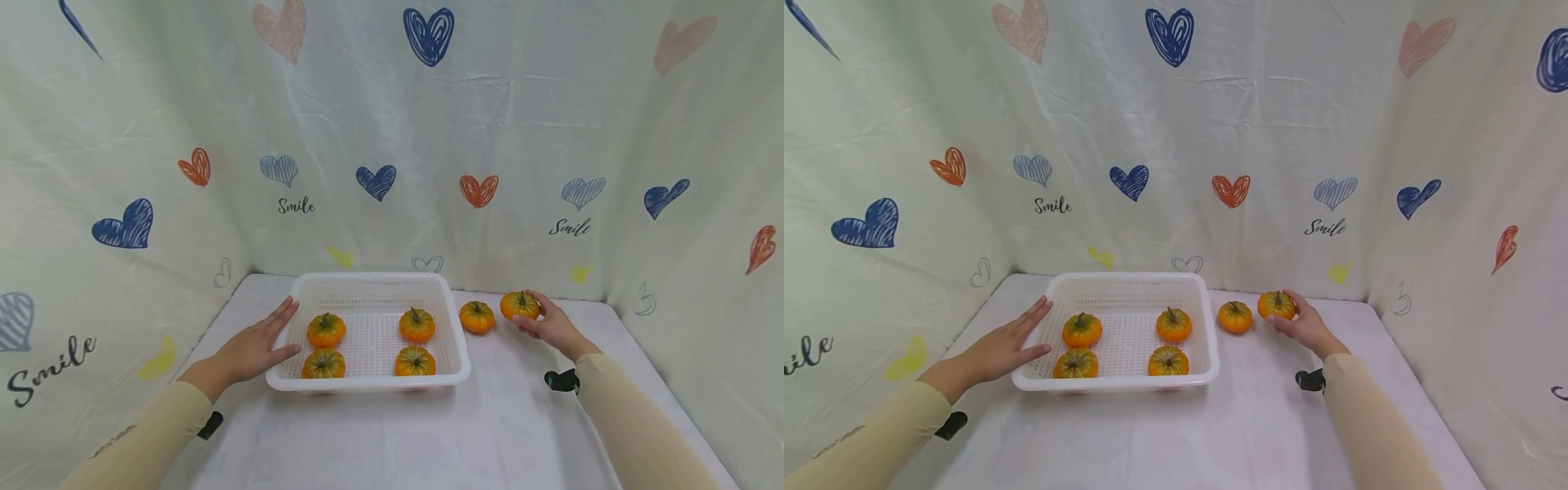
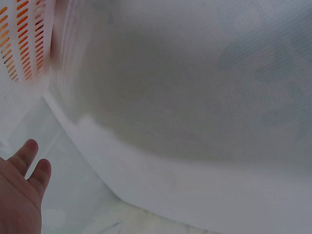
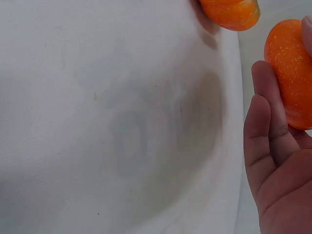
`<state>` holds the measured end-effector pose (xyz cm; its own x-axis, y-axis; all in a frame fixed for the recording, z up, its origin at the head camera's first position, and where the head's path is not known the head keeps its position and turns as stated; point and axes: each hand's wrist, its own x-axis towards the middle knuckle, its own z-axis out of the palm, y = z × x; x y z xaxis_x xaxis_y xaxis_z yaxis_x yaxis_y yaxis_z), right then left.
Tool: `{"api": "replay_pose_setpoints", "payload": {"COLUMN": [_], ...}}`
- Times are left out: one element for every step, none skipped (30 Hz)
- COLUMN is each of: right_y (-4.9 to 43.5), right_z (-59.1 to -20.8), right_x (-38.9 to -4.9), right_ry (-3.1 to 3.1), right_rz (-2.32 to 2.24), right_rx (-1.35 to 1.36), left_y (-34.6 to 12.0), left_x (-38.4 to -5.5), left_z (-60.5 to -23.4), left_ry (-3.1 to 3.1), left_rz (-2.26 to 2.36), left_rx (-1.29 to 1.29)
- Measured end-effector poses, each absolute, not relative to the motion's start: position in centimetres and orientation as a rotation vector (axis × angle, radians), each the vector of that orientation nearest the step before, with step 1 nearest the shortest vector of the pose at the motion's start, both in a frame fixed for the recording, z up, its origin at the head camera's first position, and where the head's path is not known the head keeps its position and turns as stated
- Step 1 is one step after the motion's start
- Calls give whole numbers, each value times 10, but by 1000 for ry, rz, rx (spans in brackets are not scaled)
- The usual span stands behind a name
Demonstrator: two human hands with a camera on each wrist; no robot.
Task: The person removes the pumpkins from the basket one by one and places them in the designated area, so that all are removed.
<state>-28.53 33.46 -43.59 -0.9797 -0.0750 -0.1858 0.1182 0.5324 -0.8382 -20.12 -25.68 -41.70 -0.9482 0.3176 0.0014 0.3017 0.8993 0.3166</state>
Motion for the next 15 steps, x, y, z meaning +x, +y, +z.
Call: {"api": "replay_pose_setpoints", "payload": {"right_y": [335,336,336,337,337,338,338,338,338,337,337,336,336,335,335], "right_z": [-438,-441,-443,-446,-448,-450,-451,-452,-454,-454,-455,-456,-458,-459,-460], "right_x": [-285,-286,-286,-286,-286,-286,-286,-287,-287,-287,-287,-287,-288,-289,-289], "right_ry": [2573,2574,2575,2573,2572,2572,2573,2574,2576,2577,2580,2584,2586,2590,2590], "right_rz": [-1421,-1414,-1410,-1411,-1411,-1413,-1415,-1416,-1419,-1418,-1416,-1409,-1404,-1395,-1389], "right_rx": [49,67,83,94,103,105,110,112,117,121,123,128,138,146,154], "left_y": [-257,-257,-257,-257,-257,-256,-256,-256,-256,-256,-256,-256,-256,-256,-256], "left_x": [-201,-201,-201,-201,-201,-201,-200,-200,-200,-200,-199,-199,-199,-199,-199], "left_z": [-417,-417,-417,-417,-416,-416,-416,-415,-415,-414,-414,-414,-414,-414,-413], "left_ry": [3014,3015,3015,3015,3015,3015,3014,3012,3012,3011,3011,3010,3010,3010,3012], "left_rz": [485,481,478,479,481,483,485,485,485,486,486,486,486,484,481], "left_rx": [492,492,496,497,499,498,498,496,494,493,491,492,493,492,494]}}
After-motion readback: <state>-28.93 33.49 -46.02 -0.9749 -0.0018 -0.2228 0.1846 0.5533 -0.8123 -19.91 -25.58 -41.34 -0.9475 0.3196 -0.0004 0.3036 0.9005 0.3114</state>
